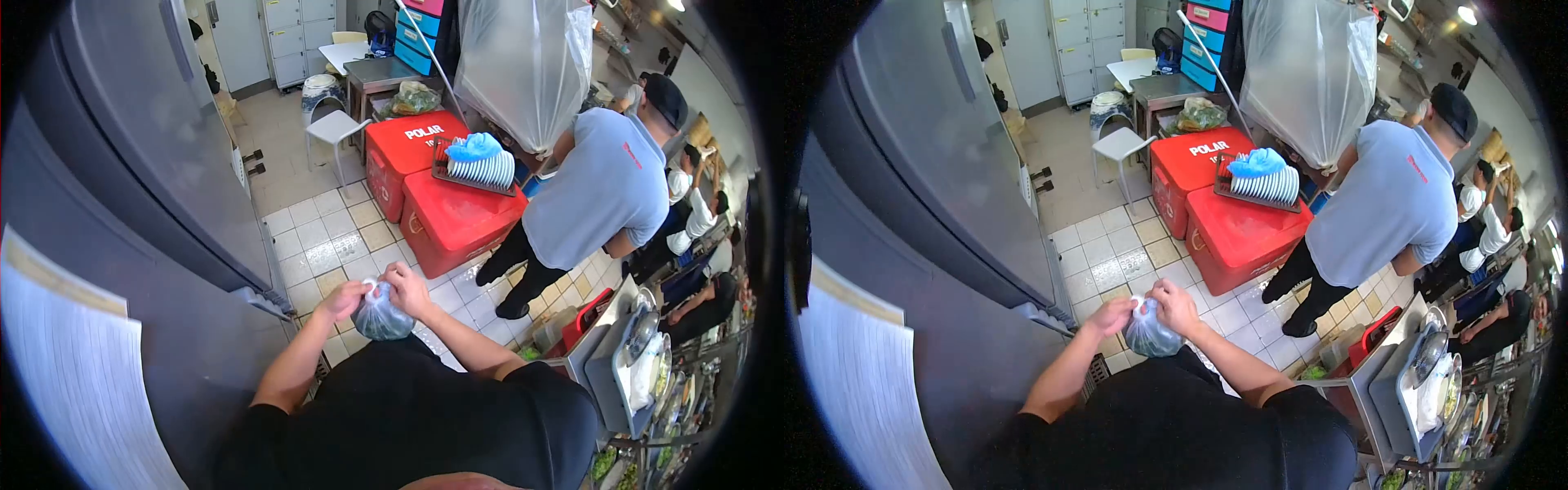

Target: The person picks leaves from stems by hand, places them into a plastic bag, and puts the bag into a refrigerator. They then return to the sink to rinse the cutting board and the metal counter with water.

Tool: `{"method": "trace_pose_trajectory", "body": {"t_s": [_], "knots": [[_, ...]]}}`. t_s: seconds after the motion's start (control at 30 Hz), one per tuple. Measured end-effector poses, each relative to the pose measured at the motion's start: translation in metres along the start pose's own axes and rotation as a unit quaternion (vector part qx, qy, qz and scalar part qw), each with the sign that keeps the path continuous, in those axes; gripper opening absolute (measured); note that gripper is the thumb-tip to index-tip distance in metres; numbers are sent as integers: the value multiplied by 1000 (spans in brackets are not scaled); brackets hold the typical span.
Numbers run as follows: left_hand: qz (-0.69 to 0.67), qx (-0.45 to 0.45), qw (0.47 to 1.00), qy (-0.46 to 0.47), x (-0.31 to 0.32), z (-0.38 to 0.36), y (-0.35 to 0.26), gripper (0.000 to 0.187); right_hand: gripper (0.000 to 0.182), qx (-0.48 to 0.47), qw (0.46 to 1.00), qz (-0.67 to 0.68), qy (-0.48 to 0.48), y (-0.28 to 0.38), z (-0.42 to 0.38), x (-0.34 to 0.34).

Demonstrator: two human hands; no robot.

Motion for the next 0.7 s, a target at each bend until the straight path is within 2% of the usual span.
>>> {"method": "trace_pose_trajectory", "body": {"t_s": [0.1, 0.27, 0.33, 0.4, 0.43, 0.47, 0.53, 0.63, 0.67, 0.7], "knots": [[57, -40, 997, 16, -8, 46, -50, 27, 22, 8, 999, -25, -46, -13, 55, -10], [198, -58, 976, 72, -30, 109, -122, 27, 23, -35, 996, -64, -48, -49, 148, -10], [216, -40, 972, 83, -53, 143, -154, 26, 28, 6, 999, -38, 4, -79, 186, 2], [217, -25, 972, 85, -84, 160, -161, 26, 34, 65, 974, 166, 141, -118, 224, 39], [221, -14, 972, 85, -102, 170, -168, 27, 38, 93, 938, 262, 210, -133, 249, 54], [224, -3, 971, 86, -117, 182, -185, 28, 48, 44, 898, 311, 309, -135, 273, 66], [165, -6, 984, 61, -129, 183, -222, 29, 56, 122, 820, 355, 431, -125, 314, 72], [123, -9, 992, 22, -176, 185, -253, 30, 56, -67, 862, 231, 445, -106, 382, 91], [117, -9, 993, 8, -194, 184, -260, 31, 54, -72, 855, 224, 461, -107, 401, 105], [166, -27, 986, 15, -188, 185, -278, 32, 53, -77, 847, 215, 480, -110, 417, 118]]}}
Point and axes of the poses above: each hand's wrist, its own z-axis towards the middle knuckle, its own x-axis out of the palm, y = z × x, the point moved 7 cm from there along z, towards the middle knuckle, and after that the axes turned 5 degrees about x, right-handed, at the moved point
